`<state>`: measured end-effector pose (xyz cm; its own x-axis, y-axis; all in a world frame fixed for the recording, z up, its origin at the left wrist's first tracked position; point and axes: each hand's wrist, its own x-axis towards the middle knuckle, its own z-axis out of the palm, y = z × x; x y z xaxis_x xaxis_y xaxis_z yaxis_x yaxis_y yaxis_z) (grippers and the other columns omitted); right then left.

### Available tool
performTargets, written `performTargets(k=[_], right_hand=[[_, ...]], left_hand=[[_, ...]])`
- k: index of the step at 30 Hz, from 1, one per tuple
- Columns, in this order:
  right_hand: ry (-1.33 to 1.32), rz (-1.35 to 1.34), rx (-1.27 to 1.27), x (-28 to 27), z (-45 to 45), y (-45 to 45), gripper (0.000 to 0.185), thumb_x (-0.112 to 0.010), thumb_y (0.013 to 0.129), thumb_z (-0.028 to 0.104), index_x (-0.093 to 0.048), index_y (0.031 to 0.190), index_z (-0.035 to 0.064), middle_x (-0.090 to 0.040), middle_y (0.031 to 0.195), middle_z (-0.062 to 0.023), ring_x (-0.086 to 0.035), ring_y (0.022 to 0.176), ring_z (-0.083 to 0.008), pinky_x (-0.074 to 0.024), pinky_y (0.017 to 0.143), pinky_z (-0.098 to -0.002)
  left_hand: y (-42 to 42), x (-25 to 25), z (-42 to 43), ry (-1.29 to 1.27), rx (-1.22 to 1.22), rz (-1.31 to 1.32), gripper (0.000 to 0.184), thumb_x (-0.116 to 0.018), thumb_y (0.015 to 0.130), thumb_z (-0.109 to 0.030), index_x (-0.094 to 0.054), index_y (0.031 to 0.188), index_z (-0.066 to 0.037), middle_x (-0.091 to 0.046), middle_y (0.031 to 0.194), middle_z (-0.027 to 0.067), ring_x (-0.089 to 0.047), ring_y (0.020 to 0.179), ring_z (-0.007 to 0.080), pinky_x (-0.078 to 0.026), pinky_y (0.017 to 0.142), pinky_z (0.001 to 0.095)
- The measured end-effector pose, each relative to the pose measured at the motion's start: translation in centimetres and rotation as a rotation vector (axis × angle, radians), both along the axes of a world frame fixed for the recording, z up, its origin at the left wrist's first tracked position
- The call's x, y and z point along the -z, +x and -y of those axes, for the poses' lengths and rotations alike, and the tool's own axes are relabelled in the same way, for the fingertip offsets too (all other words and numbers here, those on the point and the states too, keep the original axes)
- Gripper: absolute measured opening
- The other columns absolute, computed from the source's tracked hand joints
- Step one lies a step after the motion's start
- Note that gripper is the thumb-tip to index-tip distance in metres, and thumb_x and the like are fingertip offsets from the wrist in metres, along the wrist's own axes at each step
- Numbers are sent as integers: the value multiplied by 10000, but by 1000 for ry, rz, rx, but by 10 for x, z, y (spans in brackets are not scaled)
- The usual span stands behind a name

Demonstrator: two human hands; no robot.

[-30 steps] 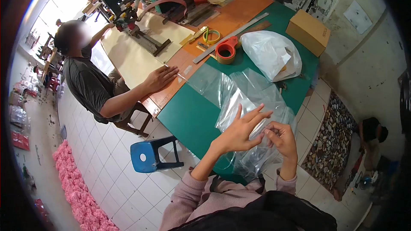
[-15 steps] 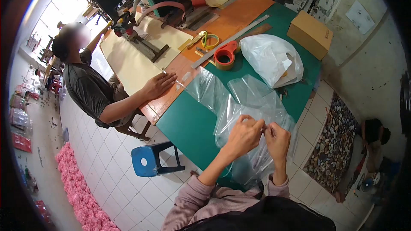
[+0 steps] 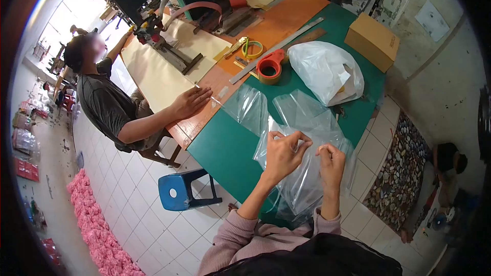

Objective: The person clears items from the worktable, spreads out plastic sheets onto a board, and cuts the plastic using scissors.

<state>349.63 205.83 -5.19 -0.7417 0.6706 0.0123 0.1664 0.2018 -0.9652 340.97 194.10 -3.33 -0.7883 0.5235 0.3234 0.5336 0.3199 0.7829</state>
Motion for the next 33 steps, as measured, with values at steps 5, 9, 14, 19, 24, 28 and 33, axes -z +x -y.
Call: performTargets(k=[5,9,14,19,24,28,33], right_hand=[[154,-58,132,-6,15,8,163,-507,826,65,-540,693,-23,-470,571,-5,-395,504,-45,-292,446,-216],[164,-69,203,-13,23,18,113,-518,824,48,-543,745,-29,-439,537,-29,-405,480,-67,-318,433,-243],[271,-58,282,-21,28,37,118,-500,848,45,-527,753,-20,-453,560,-13,-408,499,-51,-323,437,-235],[221,-150,349,-27,37,54,131,-477,876,56,-516,773,-15,-489,618,-17,-429,523,-46,-346,467,-210],[125,-94,324,-31,46,67,148,-457,898,63,-511,782,-13,-502,633,-14,-447,541,-56,-362,485,-206],[-13,-7,272,-38,52,77,163,-445,906,66,-500,773,-10,-499,626,-18,-456,549,-65,-372,493,-214],[47,-25,190,-22,56,91,189,-432,916,89,-492,761,-1,-517,623,-37,-476,523,-91,-379,484,-217]], left_hand=[[-17,-6,0,-54,-32,-26,143,-691,768,-270,-655,777,-132,-358,448,-19,-347,454,143,-305,723,297],[-32,-5,-1,-99,-42,-17,167,-695,764,-291,-654,765,-130,-389,453,-3,-384,476,156,-303,719,309],[-45,4,-7,-111,-58,-34,212,-681,768,-350,-670,762,-139,-475,490,15,-418,483,174,-304,710,320],[-58,12,-13,-164,-71,-61,264,-664,770,-405,-687,750,-143,-531,514,33,-451,495,178,-307,699,320],[-69,19,-22,-135,-81,-182,313,-648,769,-448,-695,720,-142,-541,489,39,-447,466,201,-320,681,322],[-80,30,-27,-185,-182,-324,347,-643,767,-463,-669,667,-131,-549,488,47,-462,461,214,-328,668,326],[-93,42,-25,-190,-200,-417,379,-634,769,-472,-625,623,-122,-551,489,51,-467,466,227,-328,667,336]])
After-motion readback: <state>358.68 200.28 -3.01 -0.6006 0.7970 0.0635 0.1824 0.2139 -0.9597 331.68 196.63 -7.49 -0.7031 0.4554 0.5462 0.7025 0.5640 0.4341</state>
